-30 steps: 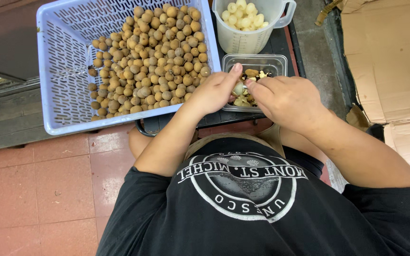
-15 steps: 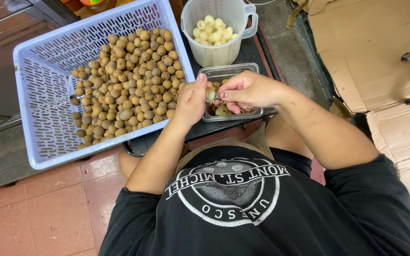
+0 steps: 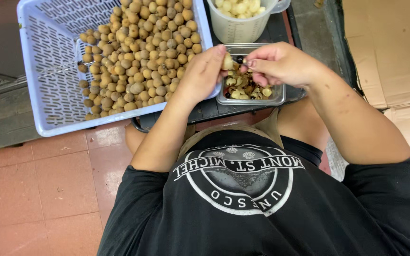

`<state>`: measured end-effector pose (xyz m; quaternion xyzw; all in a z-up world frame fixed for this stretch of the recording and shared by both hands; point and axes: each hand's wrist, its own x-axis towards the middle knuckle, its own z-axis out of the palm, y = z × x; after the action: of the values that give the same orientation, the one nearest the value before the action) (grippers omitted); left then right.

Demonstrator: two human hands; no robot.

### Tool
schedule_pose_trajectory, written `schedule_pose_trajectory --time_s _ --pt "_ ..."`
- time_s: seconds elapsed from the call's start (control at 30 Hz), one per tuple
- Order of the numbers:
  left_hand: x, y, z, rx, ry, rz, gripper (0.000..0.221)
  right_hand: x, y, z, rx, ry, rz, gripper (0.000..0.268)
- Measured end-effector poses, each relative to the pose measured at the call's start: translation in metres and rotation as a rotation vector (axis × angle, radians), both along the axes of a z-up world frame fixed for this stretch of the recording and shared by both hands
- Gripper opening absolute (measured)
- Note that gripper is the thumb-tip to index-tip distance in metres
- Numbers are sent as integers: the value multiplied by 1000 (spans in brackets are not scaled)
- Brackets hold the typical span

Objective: The person sits on the floor and peels longan fruits one by one. They remove the outer shell and place the peeled fruit into a measuring jug while discarding the shells into a small container.

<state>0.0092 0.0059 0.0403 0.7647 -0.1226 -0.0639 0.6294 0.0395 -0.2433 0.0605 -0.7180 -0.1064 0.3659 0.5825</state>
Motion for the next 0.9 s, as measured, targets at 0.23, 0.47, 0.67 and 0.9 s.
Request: schedule_pose_trajectory --time_s 0.23,0.47,0.67,0.9 --pt "-20 6 31 211 -286 -6 28 -17 -11 -2 -743 -717 165 25" --pt "-27 1 30 318 -386 -14 34 -41 -10 15 -531 -1042 0 28" --pt "-27 -7 23 305 -596 -4 34 -65 12 22 -446 -1190 -67 43" --pt "-31 -13 19 388 -652 68 36 -67 19 34 -542 -989 -108 48"
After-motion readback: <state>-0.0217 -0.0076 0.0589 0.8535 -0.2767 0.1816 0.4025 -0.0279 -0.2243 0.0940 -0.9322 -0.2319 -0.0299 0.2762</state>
